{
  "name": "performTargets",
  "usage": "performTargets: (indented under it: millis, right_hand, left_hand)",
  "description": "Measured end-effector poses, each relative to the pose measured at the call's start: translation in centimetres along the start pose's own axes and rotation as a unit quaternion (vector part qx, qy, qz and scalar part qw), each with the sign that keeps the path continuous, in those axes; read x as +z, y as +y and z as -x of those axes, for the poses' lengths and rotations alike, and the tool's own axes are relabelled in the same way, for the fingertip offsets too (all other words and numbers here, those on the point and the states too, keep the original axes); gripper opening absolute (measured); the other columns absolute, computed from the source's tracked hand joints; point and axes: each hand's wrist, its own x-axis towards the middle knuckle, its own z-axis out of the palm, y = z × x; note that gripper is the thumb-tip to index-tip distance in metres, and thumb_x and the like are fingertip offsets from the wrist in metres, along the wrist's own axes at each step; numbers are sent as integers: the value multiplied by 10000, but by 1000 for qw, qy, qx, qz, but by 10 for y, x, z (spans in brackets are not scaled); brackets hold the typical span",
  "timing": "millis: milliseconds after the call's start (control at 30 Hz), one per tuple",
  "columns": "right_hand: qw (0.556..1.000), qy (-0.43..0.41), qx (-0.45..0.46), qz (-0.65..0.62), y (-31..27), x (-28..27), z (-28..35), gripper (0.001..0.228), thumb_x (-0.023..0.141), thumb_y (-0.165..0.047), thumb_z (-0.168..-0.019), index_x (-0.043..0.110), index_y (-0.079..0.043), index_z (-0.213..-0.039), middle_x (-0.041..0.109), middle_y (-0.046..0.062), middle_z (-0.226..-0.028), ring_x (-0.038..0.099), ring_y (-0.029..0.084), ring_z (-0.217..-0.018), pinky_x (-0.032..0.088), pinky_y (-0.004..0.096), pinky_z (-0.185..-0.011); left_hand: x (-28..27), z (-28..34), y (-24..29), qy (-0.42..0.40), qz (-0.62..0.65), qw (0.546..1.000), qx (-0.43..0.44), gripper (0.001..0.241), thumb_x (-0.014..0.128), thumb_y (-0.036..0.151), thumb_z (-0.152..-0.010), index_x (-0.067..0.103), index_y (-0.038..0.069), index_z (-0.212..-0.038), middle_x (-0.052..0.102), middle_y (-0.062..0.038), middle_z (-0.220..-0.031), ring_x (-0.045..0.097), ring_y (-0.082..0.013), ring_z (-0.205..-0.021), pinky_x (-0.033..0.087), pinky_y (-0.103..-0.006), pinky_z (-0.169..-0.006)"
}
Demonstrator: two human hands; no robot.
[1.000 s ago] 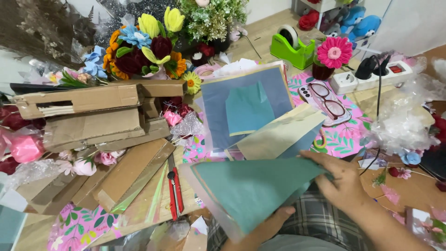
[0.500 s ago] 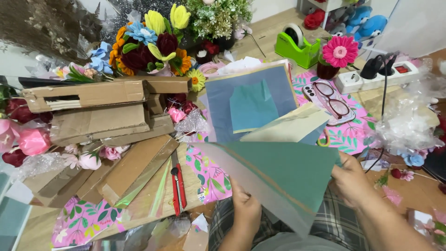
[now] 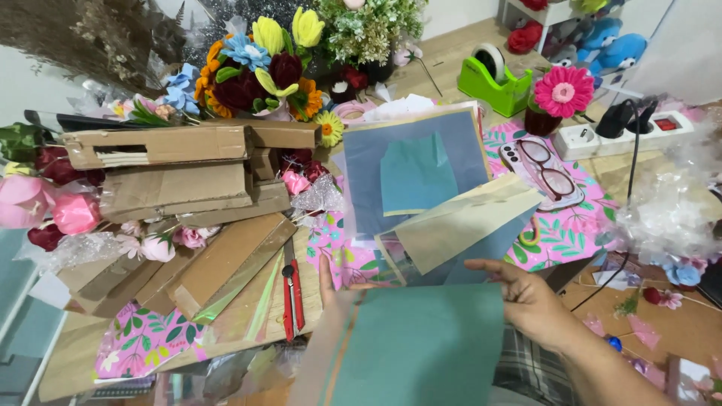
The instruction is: The person folds and stacks several sheets of colored paper on their lap. They then pick up a bouquet of artificial flowers and use scissors to cut the cardboard packaging at the base of the stems.
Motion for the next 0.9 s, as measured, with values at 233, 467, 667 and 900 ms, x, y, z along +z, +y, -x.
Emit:
performTargets:
  millis: [233,467,667,900]
  right_hand:
    - [992,34,-118,24,11,-12,0,108,733,74,-829,731,-8,-900,756,108,-655,735,191,-552,608,301,-510]
    - [985,100,-141,28,15,-26,-7,207,821,-4,-775,779,-7,-978,811,90,-956,733,175,-890,603,338,-840]
    - [871,48,-347,344,9,-23,-28,457,680,-189,-870,644,-37,-1300,637,158,-1362,602,312,-1321,460,461,-1159]
    - [779,-63,-333,528,-8,9,-35,1072,1022,-509,-633,467,-147,-1475,390,187,-1595,373,439,-1480,328,623,-1166]
  left_hand:
    - [-6,-3,8,-133,-271,941,156,763,626,37,-777,491,153,-1519,689,-262,-1373,787,-424,-1037,331,-183,-421]
    - [75,62,-15,-65,-218,885,407,360,523,169,-904,767,-93,-941,789,-232,-979,752,-296,-966,564,-337,-893]
    - [121,23,31,-18,-334,797,502,242,566,5,-858,740,68,-1013,750,-72,-977,702,-187,-959,549,-294,-879]
    - [187,-52,77,54,-399,809,428,196,630,177,-900,712,177,-1078,705,4,-922,620,-130,-792,513,-296,-703]
